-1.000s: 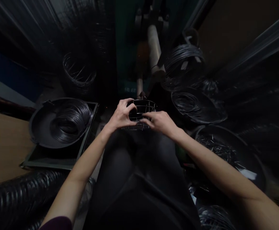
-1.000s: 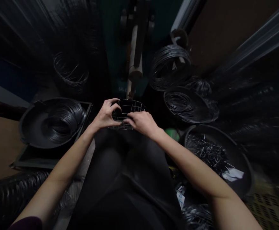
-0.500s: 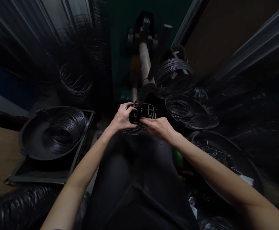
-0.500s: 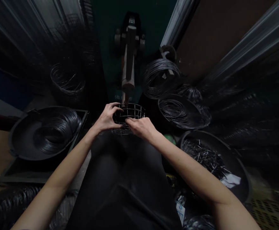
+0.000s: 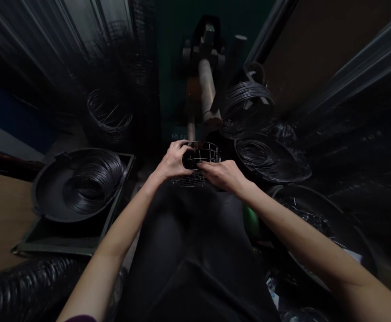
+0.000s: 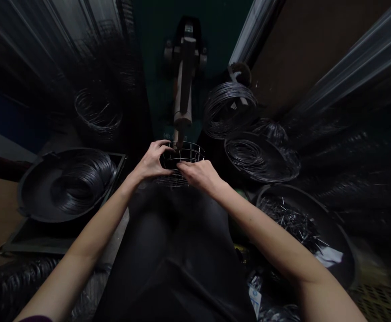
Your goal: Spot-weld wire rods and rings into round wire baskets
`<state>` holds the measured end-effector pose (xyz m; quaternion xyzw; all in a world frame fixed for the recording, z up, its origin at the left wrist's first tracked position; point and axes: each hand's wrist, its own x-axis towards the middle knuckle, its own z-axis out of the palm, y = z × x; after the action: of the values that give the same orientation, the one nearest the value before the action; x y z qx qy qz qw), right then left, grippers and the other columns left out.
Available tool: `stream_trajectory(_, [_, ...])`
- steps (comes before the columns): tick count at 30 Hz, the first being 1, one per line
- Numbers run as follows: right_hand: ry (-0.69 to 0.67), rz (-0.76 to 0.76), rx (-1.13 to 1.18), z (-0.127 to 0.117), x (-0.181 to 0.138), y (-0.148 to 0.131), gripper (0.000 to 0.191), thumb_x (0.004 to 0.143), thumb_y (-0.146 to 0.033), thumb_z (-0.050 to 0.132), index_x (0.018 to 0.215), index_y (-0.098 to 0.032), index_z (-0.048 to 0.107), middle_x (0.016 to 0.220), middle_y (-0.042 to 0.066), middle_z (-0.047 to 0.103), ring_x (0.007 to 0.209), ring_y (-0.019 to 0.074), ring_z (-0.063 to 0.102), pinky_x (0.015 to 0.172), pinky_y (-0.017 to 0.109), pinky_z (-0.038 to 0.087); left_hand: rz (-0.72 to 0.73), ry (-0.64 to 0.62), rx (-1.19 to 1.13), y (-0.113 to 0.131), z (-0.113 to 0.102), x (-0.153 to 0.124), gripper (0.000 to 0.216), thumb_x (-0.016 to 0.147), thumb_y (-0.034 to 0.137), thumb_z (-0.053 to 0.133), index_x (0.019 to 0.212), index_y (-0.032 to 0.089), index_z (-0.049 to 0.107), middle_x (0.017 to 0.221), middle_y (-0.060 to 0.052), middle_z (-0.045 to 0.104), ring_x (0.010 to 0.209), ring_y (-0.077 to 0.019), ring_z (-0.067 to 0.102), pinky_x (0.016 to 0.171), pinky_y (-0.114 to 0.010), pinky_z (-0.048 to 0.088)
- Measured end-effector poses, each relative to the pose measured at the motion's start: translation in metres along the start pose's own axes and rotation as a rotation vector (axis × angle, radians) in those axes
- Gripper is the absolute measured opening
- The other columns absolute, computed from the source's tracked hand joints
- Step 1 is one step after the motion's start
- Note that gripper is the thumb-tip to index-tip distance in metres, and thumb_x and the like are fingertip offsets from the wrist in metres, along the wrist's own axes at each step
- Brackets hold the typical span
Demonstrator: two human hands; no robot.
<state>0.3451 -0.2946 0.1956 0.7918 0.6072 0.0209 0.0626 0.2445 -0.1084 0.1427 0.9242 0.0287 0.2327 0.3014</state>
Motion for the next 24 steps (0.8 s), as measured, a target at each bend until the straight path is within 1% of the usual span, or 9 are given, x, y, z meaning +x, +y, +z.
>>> stream_trajectory(4, [0.017, 0.031, 0.049, 0.001, -0.003, 0.000, 0.035, 0.101, -0.032, 0.042, 0.126, -0.027, 0.065, 0.117, 0.003, 0.073, 0.085, 0.0188, 0.070, 0.057, 0.026, 0.035, -0.007, -0.008, -0.007, -0.001, -0.002, 0.002, 0.062, 0.057, 0.030, 0.087, 0.112, 0.017, 0.061, 0.132, -0.014, 0.055, 0.125, -0.0329, 0.050, 0.107, -0.050, 0.044])
stream_trajectory(7, [0.116, 0.063, 0.119, 0.008, -0.008, 0.003, 0.035, 0.100, -0.032, 0.045, 0.130, -0.027, 0.062, 0.119, 0.003, 0.072, 0.088, 0.0178, 0.069, 0.059, 0.025, 0.037, -0.023, 0.000, -0.009, -0.002, -0.003, 0.005, 0.061, 0.056, 0.032, 0.088, 0.109, 0.018, 0.061, 0.130, -0.012, 0.056, 0.123, -0.0327, 0.051, 0.106, -0.050, 0.044])
stream_trajectory(10, [0.217, 0.155, 0.162, 0.017, -0.008, 0.009, 0.030, 0.099, -0.029, 0.046, 0.120, -0.024, 0.067, 0.117, 0.005, 0.071, 0.088, 0.0168, 0.067, 0.061, 0.024, 0.038, -0.041, -0.008, -0.023, -0.007, -0.004, 0.014, 0.059, 0.054, 0.033, 0.089, 0.104, 0.018, 0.061, 0.129, -0.012, 0.057, 0.123, -0.0329, 0.051, 0.107, -0.050, 0.043])
stream_trajectory(13, [0.278, 0.208, 0.204, 0.021, -0.001, 0.017, 0.026, 0.097, -0.028, 0.048, 0.110, -0.021, 0.070, 0.112, 0.008, 0.069, 0.084, 0.0163, 0.063, 0.060, 0.024, 0.038, -0.060, 0.005, -0.025, -0.014, -0.005, 0.023, 0.058, 0.054, 0.033, 0.089, 0.102, 0.017, 0.060, 0.128, -0.012, 0.057, 0.122, -0.0332, 0.051, 0.107, -0.052, 0.042])
stream_trajectory(16, [0.335, 0.206, 0.268, 0.023, 0.007, 0.023, 0.024, 0.095, -0.031, 0.051, 0.103, -0.021, 0.071, 0.104, 0.008, 0.065, 0.079, 0.0154, 0.059, 0.061, 0.024, 0.037, -0.072, 0.015, -0.017, -0.018, -0.006, 0.029, 0.056, 0.055, 0.036, 0.088, 0.099, 0.017, 0.059, 0.123, -0.011, 0.058, 0.117, -0.0324, 0.053, 0.104, -0.051, 0.044])
stream_trajectory(20, [0.388, 0.220, 0.304, 0.027, 0.016, 0.028, 0.023, 0.094, -0.030, 0.052, 0.099, -0.021, 0.072, 0.099, 0.007, 0.063, 0.077, 0.0151, 0.056, 0.062, 0.025, 0.037, -0.040, 0.025, 0.013, -0.022, -0.007, 0.037, 0.056, 0.053, 0.035, 0.089, 0.097, 0.017, 0.059, 0.116, -0.010, 0.060, 0.112, -0.0312, 0.055, 0.100, -0.047, 0.046])
stream_trajectory(24, [0.382, 0.280, 0.312, 0.027, 0.033, 0.033, 0.020, 0.092, -0.027, 0.053, 0.097, -0.020, 0.071, 0.096, 0.007, 0.063, 0.077, 0.0164, 0.056, 0.063, 0.026, 0.038, -0.123, 0.049, 0.027, -0.027, -0.009, 0.051, 0.063, 0.049, 0.033, 0.091, 0.100, 0.016, 0.058, 0.109, -0.010, 0.061, 0.107, -0.0315, 0.056, 0.096, -0.046, 0.048])
